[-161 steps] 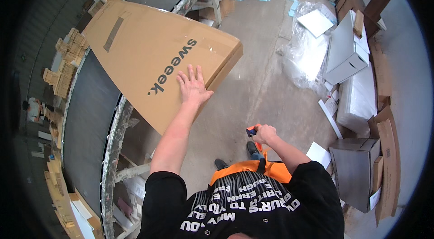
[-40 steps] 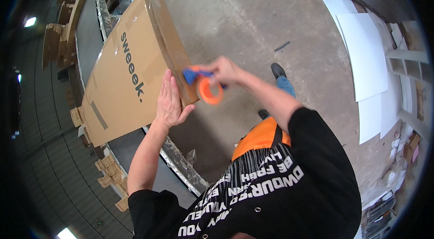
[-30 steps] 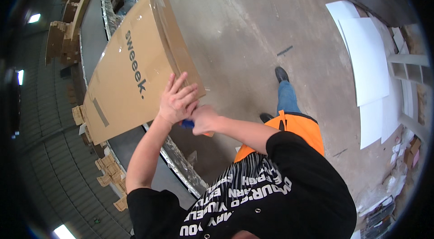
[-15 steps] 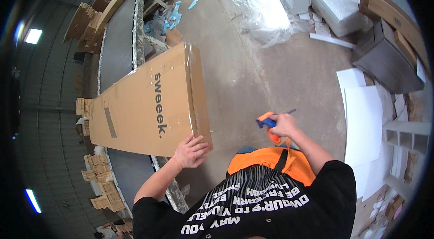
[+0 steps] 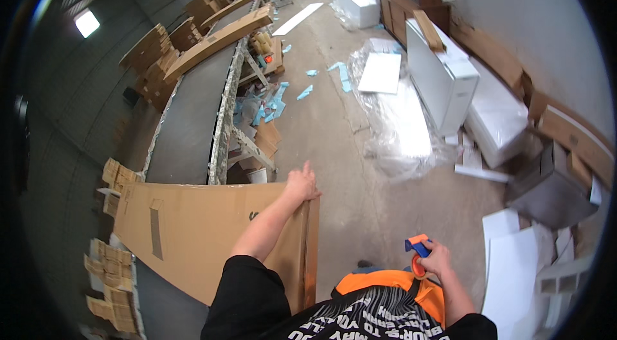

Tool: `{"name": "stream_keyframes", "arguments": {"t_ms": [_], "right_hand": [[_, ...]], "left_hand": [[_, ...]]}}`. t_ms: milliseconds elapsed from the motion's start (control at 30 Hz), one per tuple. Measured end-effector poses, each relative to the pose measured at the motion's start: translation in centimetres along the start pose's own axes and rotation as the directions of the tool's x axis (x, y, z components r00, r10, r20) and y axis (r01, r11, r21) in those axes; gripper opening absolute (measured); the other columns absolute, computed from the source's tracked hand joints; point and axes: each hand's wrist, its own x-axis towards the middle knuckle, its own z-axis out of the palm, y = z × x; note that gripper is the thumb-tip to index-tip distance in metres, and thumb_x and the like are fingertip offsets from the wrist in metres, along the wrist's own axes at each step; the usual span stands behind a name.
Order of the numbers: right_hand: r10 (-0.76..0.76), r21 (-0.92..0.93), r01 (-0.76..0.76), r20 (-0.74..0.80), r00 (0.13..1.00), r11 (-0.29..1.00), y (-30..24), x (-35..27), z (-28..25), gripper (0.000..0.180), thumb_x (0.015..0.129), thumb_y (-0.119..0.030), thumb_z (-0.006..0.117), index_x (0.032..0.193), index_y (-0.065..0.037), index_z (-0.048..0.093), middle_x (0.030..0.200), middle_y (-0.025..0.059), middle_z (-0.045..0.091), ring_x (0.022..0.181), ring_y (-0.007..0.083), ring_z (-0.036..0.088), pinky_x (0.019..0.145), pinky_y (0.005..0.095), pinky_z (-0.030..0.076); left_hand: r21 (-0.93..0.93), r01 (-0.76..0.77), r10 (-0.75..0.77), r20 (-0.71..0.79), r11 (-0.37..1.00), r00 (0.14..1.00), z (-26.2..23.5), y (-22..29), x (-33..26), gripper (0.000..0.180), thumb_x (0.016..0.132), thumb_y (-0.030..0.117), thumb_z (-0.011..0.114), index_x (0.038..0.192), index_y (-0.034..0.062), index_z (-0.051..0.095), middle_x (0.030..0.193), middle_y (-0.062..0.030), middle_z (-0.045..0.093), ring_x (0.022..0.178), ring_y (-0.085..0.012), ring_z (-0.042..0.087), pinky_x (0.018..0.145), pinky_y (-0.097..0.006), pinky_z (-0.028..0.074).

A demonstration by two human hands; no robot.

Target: The person packs a large white furniture panel into a cardboard box by hand. They place the panel inside the box on a conveyor belt, add protective foam pieces, fold the cardboard flaps, and seal the box using a tape dispenser.

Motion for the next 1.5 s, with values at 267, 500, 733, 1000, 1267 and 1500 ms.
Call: {"name": "stream_keyframes", "arguments": {"t_ms": [267,500,733,1000,1267,1500], "right_hand": [[-0.016,0.216,-0.008,0.113,0.993,0.976,-2.7,14.1,2.3,0.064,0.059,-0.008,0.071,0.123,-0.004,0.061,0.1,0.0138,0.068,0.079,0.0217,0.066,0.072,0.0319,0.053],[-0.347,0.58,-0.151,0.653,0.673,0.8,-19.1,30.5,7.0,0.061,0.065,0.0,0.057,0.126,-0.007,0.06,0.093,0.0054,0.067,0.07,0.0119,0.059,0.061,0.0242,0.047],[-0.563,0.567,0.029,0.822,-0.091,0.823,-41.2,37.4,15.1,0.061,0.061,-0.004,0.06,0.122,-0.006,0.063,0.071,0.0006,0.06,0.056,0.0081,0.05,0.05,0.0222,0.04],[-0.308,0.466,0.28,0.832,-0.461,0.84,-28.6,36.5,7.8,0.067,0.058,-0.009,0.066,0.125,-0.014,0.062,0.079,-0.0024,0.069,0.056,0.0063,0.052,0.052,0.0239,0.045],[-0.394,0.73,0.682,0.614,-0.684,-0.046,-28.2,16.7,9.3,0.041,0.053,-0.018,0.068,0.093,-0.008,0.068,0.083,0.0133,0.066,0.078,0.0329,0.065,0.066,0.0436,0.051],[-0.202,0.727,0.679,0.684,-0.701,0.103,-22.9,15.3,11.3,0.051,0.062,-0.04,0.072,0.107,-0.016,0.068,0.107,0.0143,0.067,0.099,0.0326,0.062,0.085,0.0411,0.049]], "left_hand": [[-0.308,0.099,-0.147,-0.137,0.946,0.98,3.3,0.7,0.4,0.05,0.09,0.046,0.05,0.108,0.0008,0.059,0.107,-0.0154,0.063,0.108,-0.0304,0.056,0.102,-0.045,0.035],[-0.462,0.412,-0.548,-0.211,0.786,0.809,2.5,3.6,-0.8,0.089,0.083,0.061,0.055,0.135,-0.0091,0.038,0.147,-0.0245,0.028,0.139,-0.0406,0.021,0.115,-0.05,0.014],[-0.601,0.463,-0.662,-0.151,0.651,0.734,2.3,3.5,-1.9,0.101,0.082,0.061,0.055,0.143,-0.0089,0.016,0.15,-0.0314,0.012,0.139,-0.0502,0.006,0.115,-0.054,0.007],[-0.405,0.417,-0.514,-0.168,0.814,0.841,1.2,3.2,-1.0,0.075,0.076,0.059,0.063,0.13,0.0078,0.051,0.14,-0.0105,0.045,0.138,-0.0429,0.022,0.112,-0.059,0.015],[-0.417,0.501,-0.567,-0.045,0.759,0.822,0.8,2.5,-0.2,0.045,0.077,0.051,0.064,0.101,0.0126,0.067,0.109,-0.0026,0.064,0.131,-0.0322,0.038,0.113,-0.056,0.017],[-0.797,0.427,-0.734,-0.029,0.427,0.678,0.3,2.6,0.4,0.067,0.076,0.051,0.066,0.124,0.0055,0.057,0.145,-0.0186,0.036,0.138,-0.0368,0.025,0.113,-0.048,0.024]]}}
